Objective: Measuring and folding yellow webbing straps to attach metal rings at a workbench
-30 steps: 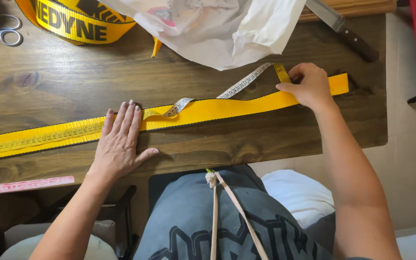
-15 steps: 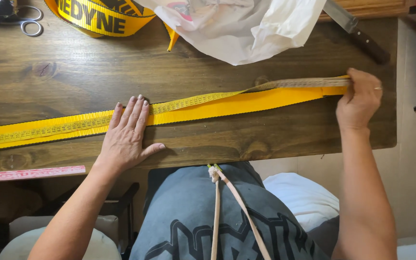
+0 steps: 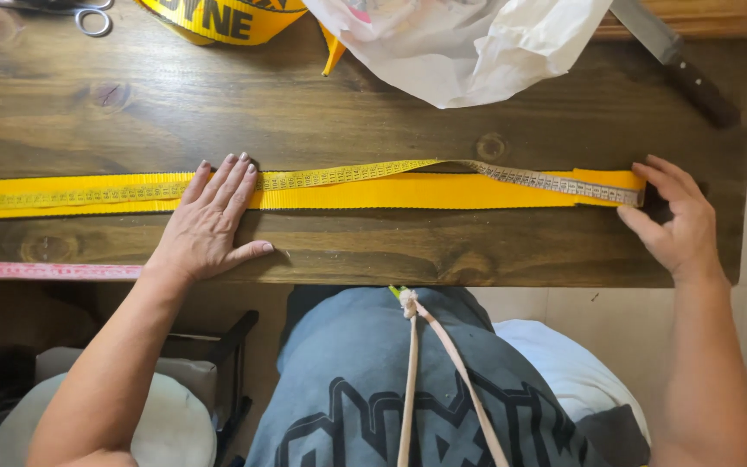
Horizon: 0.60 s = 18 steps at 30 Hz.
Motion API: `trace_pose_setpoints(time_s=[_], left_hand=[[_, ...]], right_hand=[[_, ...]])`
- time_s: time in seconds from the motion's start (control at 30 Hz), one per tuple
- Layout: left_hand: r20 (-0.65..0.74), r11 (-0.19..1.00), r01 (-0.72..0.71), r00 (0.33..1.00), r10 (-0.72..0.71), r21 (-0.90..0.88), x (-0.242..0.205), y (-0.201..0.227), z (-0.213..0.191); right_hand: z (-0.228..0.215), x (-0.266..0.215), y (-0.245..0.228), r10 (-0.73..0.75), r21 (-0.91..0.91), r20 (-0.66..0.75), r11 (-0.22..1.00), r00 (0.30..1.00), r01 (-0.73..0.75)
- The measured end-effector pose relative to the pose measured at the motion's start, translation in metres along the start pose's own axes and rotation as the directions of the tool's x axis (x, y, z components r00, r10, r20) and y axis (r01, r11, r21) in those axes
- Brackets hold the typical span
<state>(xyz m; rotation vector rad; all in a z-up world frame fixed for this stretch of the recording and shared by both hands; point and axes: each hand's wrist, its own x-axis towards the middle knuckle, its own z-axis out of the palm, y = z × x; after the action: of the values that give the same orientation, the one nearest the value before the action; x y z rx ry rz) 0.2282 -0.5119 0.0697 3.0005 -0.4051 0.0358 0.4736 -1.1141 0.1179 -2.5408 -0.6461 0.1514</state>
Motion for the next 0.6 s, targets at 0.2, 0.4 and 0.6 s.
trace_pose_setpoints(time_s=[0.2,0.4,0.6], left_hand=[[-0.019,1.000,-0.009,1.000,0.009,0.013,0.002,0.004,-0.005],[0.013,1.000,0.015,1.000,-0.014,-0.023,-0.001,0.003,0.002],[0.041,1.000,0.018,0.999,-0.019,0.009,0.000,0.007,-0.003]], right_hand=[[-0.018,0.019,0.029,0.165,0.010,0.239,0.985,0.957,-0.172],[-0.037,0.037,0.006,0.310,-0.191,0.441,0.949,0.842,-0.250],[-0.034,0.042,-0.005,0.277,-0.395,0.448,0.914,0.850,-0.090]])
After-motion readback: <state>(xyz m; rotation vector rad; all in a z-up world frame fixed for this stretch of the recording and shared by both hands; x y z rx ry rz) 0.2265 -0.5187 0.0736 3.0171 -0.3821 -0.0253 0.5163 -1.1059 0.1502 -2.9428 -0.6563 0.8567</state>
